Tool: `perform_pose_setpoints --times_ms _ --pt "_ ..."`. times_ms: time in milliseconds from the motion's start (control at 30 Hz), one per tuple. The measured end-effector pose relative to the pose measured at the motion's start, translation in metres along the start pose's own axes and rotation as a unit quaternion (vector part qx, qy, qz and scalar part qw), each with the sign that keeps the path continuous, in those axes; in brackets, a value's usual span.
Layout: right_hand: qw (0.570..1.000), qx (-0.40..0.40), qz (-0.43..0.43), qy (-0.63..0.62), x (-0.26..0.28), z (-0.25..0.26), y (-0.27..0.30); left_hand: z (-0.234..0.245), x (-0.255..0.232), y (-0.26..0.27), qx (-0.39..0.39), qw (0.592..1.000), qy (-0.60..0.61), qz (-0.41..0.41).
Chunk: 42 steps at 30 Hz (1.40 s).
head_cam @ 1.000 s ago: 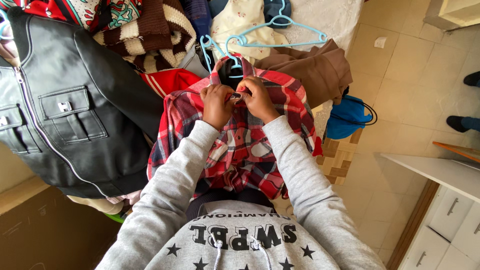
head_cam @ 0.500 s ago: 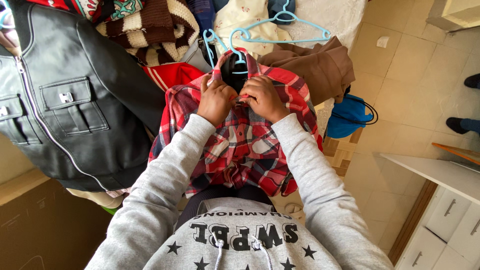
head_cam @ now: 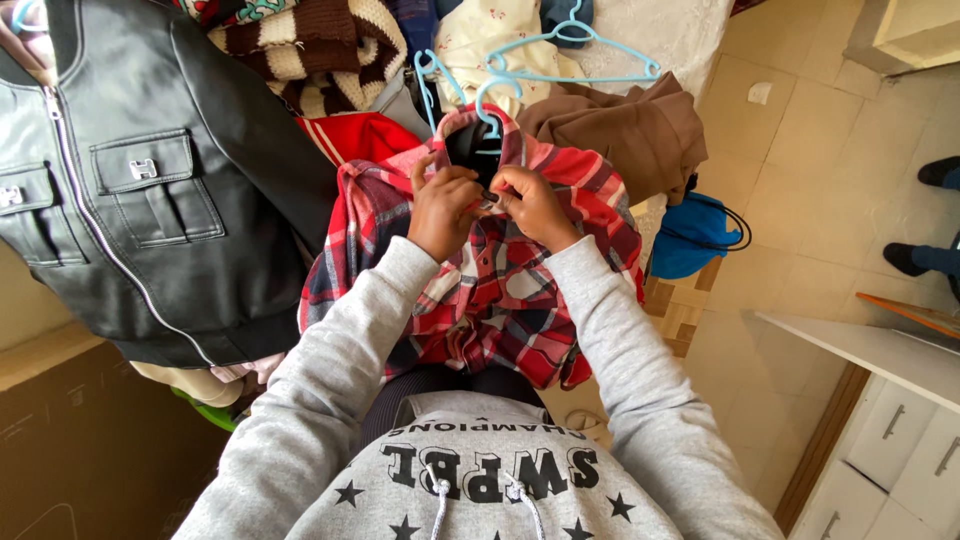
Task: The person buttons a red plaid shirt and hangs it on a hanger inside a wardrobe. They then pick up a red varsity jacket, place it on a hanger, and button it up while it is on the hanger.
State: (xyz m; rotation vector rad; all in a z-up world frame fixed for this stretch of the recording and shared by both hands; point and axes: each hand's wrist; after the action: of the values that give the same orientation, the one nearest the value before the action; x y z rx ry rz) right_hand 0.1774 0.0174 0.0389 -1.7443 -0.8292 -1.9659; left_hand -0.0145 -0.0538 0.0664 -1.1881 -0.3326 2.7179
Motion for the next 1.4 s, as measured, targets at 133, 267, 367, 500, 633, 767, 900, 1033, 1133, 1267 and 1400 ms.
perform_pose_setpoints --times_ms 133,267,367,500,633,767,900,1033,1133,1267,1400 --pt "0.998 -0.028 0.047 -0.039 0.023 -0.012 0.008 -0.002 0.001 0.015 0.013 0.997 0.055 0.051" --pt "0.985 -0.052 0.134 0.094 0.053 -0.023 0.022 0.003 0.003 0.028 0.022 0.993 0.093 0.075" --pt "0.969 -0.061 0.152 0.184 0.068 -0.025 0.031 0.01 -0.001 0.024 0.011 0.997 0.066 0.049" --pt "0.959 -0.082 0.138 0.233 0.062 -0.035 0.038 0.022 -0.013 0.025 0.008 1.0 -0.009 0.005" --pt "0.945 -0.148 0.144 0.255 0.037 -0.048 0.048 0.017 -0.027 0.031 0.016 0.995 -0.098 0.003" --pt "0.942 -0.209 0.124 0.232 0.017 -0.06 0.054 0.009 -0.044 0.042 -0.014 0.994 -0.092 0.05" --pt "0.951 -0.221 0.141 0.163 0.022 -0.065 0.063 0.009 -0.043 0.056 -0.017 0.996 -0.048 0.072" --pt "0.855 -0.365 0.228 0.289 0.038 -0.073 0.085 0.005 -0.041 0.065 -0.044 0.993 0.031 0.109" --pt "0.851 -0.421 0.176 0.259 0.031 -0.084 0.105 0.001 -0.044 0.069 -0.041 0.983 0.081 0.158" --pt "0.897 -0.358 0.163 0.201 0.032 -0.105 0.12 -0.004 -0.049 0.07 -0.043 0.981 0.094 0.163" --pt "0.879 -0.346 0.202 0.257 0.048 -0.108 0.126 -0.007 -0.052 0.077 -0.028 0.973 0.127 0.191"
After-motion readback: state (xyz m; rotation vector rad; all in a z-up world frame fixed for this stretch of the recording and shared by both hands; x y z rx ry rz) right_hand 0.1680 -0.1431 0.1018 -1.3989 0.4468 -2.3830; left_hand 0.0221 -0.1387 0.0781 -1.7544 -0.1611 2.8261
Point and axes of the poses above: each hand's wrist, its own y-axis away from the middle knuckle, its own z-axis out of the back of the hand, x = y × z, and after that the axes turned 2 degrees about z, right-handed
